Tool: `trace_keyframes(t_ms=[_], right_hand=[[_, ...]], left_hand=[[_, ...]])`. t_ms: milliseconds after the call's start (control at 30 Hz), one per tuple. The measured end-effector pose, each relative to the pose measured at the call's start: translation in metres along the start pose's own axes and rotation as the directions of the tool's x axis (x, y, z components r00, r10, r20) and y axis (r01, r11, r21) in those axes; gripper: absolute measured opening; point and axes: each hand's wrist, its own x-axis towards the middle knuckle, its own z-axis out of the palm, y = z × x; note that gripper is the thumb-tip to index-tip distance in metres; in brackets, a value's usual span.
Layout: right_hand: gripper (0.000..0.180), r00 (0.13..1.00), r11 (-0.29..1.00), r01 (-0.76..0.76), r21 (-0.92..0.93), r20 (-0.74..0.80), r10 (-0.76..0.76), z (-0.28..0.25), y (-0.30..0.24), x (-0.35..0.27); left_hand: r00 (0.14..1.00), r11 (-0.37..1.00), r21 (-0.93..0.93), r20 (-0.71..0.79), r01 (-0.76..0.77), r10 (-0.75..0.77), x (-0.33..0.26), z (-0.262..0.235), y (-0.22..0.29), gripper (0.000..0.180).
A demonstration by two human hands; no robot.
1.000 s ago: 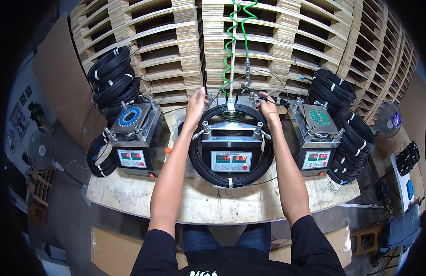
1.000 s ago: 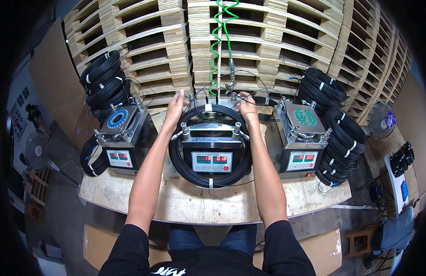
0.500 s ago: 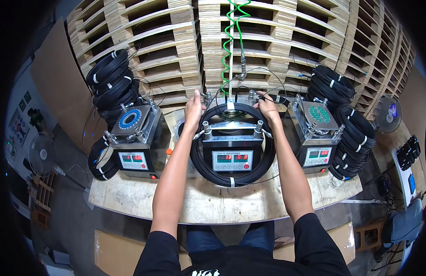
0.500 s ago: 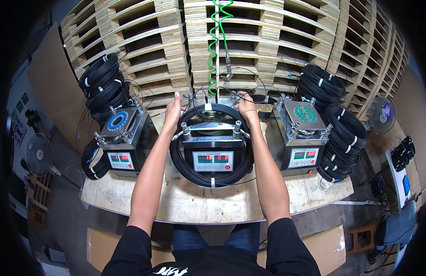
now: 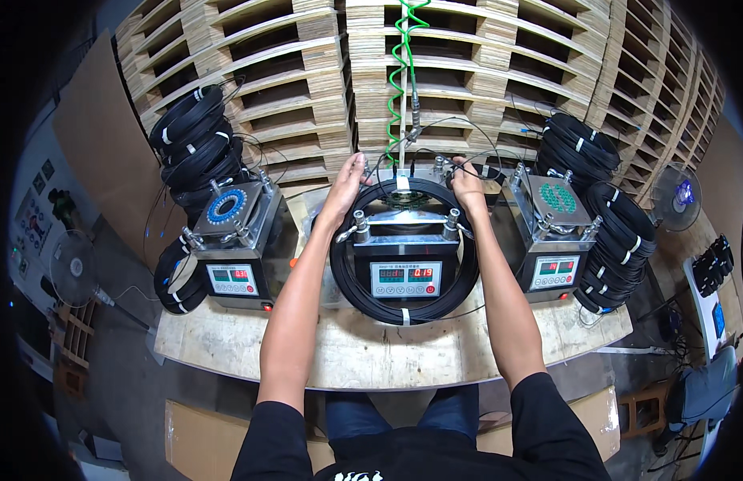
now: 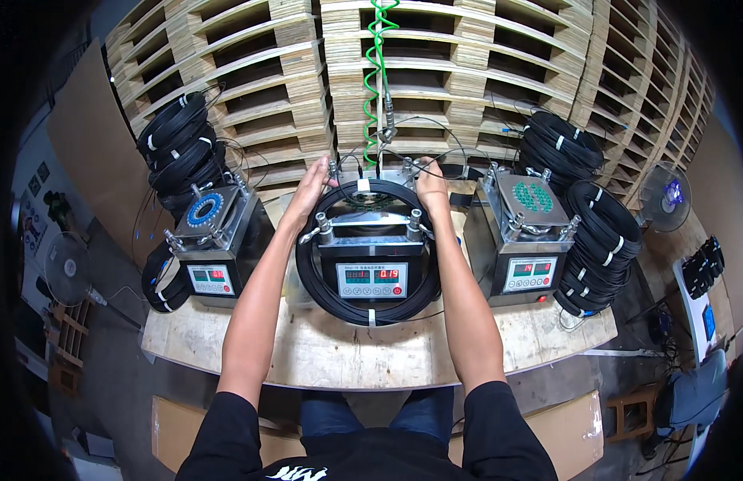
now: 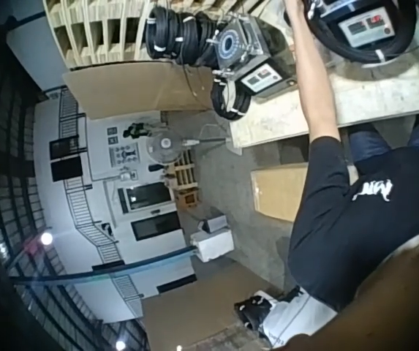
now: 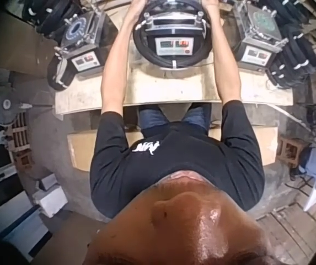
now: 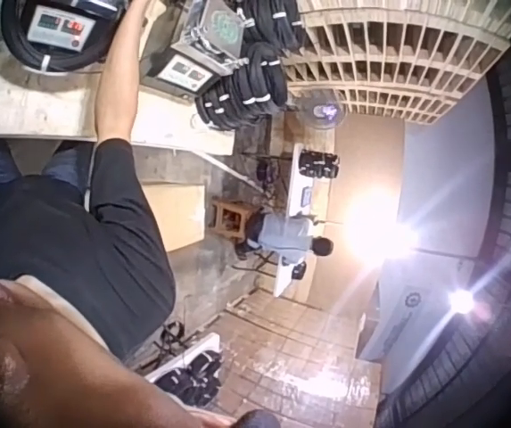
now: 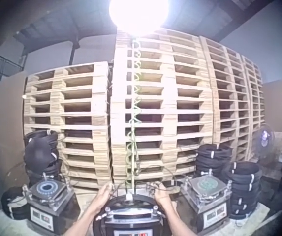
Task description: The recorder is operating fiber optic polishing machines, loading jigs with cables and applying polishing liquid and air to the plates.
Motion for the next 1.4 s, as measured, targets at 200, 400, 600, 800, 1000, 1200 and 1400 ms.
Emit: trace_keyframes(t_ms=[200, 400, 600, 800, 1000, 1200, 1400], right_hand=[[0.030, 0.972, 0.928, -0.163, 0.335, 0.214, 0.093, 0.005, -0.007, -0.002], [0.029, 0.987, 0.903, -0.120, 0.413, 0.146, 0.064, 0.000, -0.008, 0.000], [0.033, 0.997, 0.984, -0.071, 0.160, 0.039, 0.065, 0.010, 0.007, 0.002], [0.033, 0.999, 0.994, 0.051, 0.099, 0.011, -0.052, 0.015, 0.031, 0.015], [0.035, 0.965, 0.921, -0.174, 0.349, 0.248, 0.088, 0.007, -0.004, 0.002], [0.034, 0.973, 0.873, -0.188, 0.449, 0.205, 0.104, -0.001, -0.014, -0.005], [0.037, 0.987, 0.954, -0.134, 0.268, 0.119, 0.106, -0.001, -0.018, -0.009]], left_hand=[[0.978, 0.976, 0.196, -0.198, 0.100, -0.060, 0.001, -0.010, -0.007, 0.072], [0.987, 0.974, 0.223, -0.159, 0.041, -0.005, 0.002, -0.006, -0.004, 0.070], [0.999, 0.992, 0.125, -0.037, 0.005, 0.000, -0.005, -0.002, 0.007, 0.075], [0.995, 0.985, 0.173, -0.096, 0.021, -0.004, 0.005, 0.002, 0.002, 0.080], [0.978, 0.955, 0.289, -0.207, 0.070, -0.010, 0.007, -0.013, -0.016, 0.079], [0.991, 0.973, 0.228, -0.135, 0.035, -0.004, 0.003, -0.007, -0.008, 0.079], [0.999, 0.991, 0.133, -0.016, 0.034, -0.032, -0.001, -0.006, 0.001, 0.080]])
